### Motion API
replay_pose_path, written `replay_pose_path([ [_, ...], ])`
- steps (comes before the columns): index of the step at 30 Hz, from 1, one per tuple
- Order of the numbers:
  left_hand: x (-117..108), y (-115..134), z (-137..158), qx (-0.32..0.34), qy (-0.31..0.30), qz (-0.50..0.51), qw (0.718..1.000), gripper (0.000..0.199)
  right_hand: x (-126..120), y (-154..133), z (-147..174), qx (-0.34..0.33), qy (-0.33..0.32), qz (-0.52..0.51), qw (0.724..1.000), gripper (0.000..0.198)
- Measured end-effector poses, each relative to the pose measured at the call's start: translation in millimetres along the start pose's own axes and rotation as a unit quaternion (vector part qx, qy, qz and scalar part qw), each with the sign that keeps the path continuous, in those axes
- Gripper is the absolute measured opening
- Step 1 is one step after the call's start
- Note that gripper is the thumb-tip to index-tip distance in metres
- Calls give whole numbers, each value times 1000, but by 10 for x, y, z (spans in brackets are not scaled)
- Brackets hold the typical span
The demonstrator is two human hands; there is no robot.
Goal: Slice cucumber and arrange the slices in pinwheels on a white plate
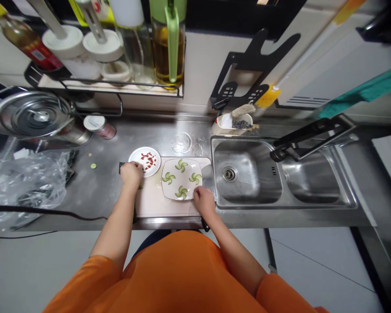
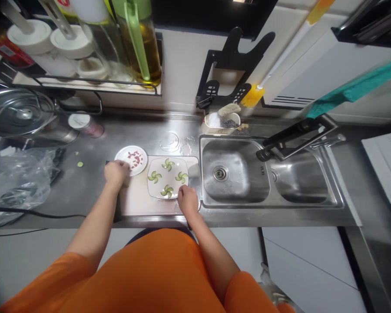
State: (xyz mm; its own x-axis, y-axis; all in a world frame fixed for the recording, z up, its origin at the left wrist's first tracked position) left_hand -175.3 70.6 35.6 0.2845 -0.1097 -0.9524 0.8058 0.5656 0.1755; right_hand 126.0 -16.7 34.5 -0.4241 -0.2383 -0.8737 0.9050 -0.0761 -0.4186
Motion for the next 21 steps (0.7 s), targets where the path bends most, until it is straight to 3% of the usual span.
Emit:
replay_pose_path([
  [11, -11, -9, -3, 0, 17, 38, 999, 34, -17, 4, -19, 2, -8, -4, 1000, 18],
  [21, 10, 208, 481, 134, 5, 183, 974, 25, -54, -20, -29, -14, -5, 1, 1000, 18],
])
Point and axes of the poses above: each hand's wrist, its own z-axis away from the middle knuckle, its own x-axis out of the palm, y = z × x, the point moved 1 cm from there along -z, towards the middle knuckle, and after that the axes turned 3 degrees about z, right-handed, at the moved point
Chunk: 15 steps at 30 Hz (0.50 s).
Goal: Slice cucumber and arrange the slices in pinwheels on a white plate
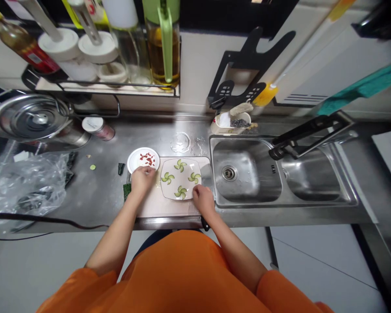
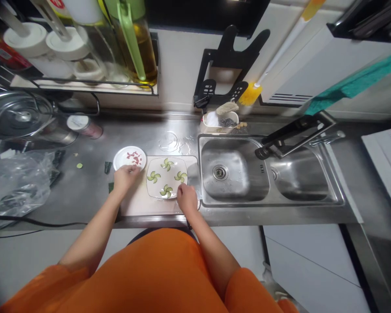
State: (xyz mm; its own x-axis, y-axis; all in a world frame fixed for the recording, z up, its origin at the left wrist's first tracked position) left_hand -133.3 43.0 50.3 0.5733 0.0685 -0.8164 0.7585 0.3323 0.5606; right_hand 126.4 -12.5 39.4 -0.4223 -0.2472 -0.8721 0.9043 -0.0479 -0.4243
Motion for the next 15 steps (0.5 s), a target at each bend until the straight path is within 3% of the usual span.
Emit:
replay_pose_path([
  [7, 273, 184, 296, 47, -69, 36, 996, 22, -14, -45, -30, 1, -1, -5, 1000, 18],
  [15, 355, 256, 318, 6, -101, 14, 995, 22, -31, -96, -27, 7, -21, -4, 1000, 18],
])
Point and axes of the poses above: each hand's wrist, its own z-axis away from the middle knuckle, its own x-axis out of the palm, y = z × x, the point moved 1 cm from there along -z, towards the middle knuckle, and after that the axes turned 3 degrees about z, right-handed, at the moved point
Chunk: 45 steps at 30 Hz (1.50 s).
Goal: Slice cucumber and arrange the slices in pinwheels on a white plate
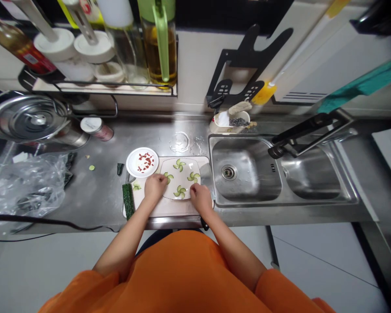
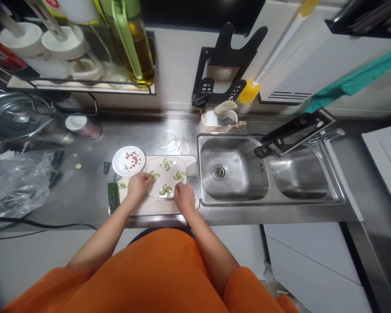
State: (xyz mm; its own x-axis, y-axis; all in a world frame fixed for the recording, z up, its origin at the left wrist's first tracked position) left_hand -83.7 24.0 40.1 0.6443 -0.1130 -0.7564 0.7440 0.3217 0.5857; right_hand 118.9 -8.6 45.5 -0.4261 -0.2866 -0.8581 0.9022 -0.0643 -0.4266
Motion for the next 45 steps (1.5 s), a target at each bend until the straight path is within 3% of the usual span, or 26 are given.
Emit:
replay_pose_path([
  [12, -11, 17, 5, -18, -17, -27, 999, 22, -19, -10, -7, 8, -14, -8, 1000, 17],
  [45, -107, -41, 35, -15, 13, 17, 1000, 21, 2, 12, 6, -8, -3, -5, 1000, 17],
])
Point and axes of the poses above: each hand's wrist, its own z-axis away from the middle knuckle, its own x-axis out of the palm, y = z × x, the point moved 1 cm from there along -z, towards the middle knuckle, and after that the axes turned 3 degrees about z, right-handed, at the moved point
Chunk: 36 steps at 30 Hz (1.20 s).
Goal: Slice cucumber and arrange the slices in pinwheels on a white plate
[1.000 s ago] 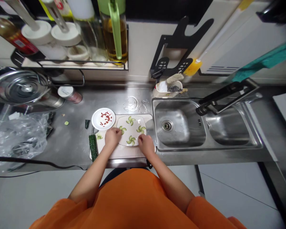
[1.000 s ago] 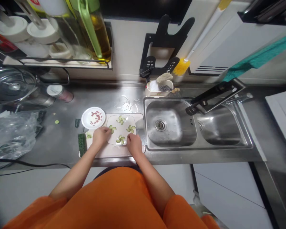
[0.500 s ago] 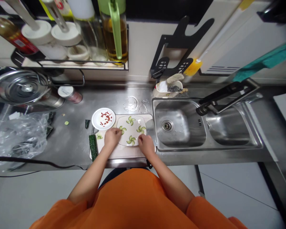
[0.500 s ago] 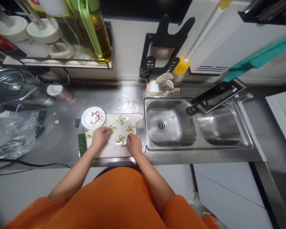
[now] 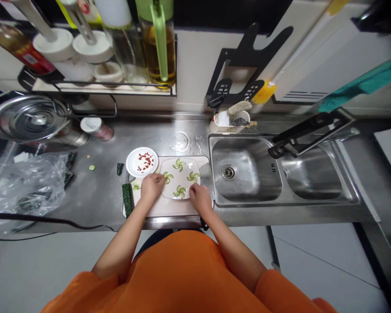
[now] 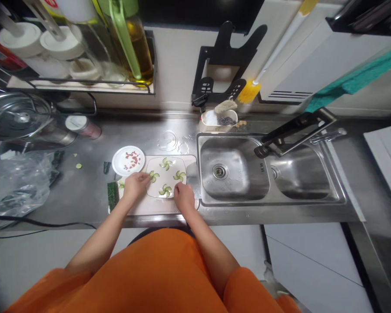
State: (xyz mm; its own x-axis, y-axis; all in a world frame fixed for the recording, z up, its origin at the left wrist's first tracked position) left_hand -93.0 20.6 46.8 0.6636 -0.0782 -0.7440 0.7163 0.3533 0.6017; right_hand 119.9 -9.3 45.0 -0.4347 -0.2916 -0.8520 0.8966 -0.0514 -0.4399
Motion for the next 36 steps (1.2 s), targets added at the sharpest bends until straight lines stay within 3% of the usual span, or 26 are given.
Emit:
replay_pose_path([
  [5, -169, -136, -109, -26, 55, -23, 998, 25, -7, 25, 4, 1, 10, 3, 1000, 17],
  [12, -421, -346, -486, -62, 131, -105, 984, 31, -9, 36, 5, 4, 9, 0, 1000, 18],
  [18, -382, -440, -681, -45, 111, -134, 984, 33, 2, 62, 2, 7, 9, -2, 1000, 17],
  [36, -358, -488, -723, -6, 91, -117, 989, 25, -30, 72, -2, 18, -10, 12, 1000, 18],
])
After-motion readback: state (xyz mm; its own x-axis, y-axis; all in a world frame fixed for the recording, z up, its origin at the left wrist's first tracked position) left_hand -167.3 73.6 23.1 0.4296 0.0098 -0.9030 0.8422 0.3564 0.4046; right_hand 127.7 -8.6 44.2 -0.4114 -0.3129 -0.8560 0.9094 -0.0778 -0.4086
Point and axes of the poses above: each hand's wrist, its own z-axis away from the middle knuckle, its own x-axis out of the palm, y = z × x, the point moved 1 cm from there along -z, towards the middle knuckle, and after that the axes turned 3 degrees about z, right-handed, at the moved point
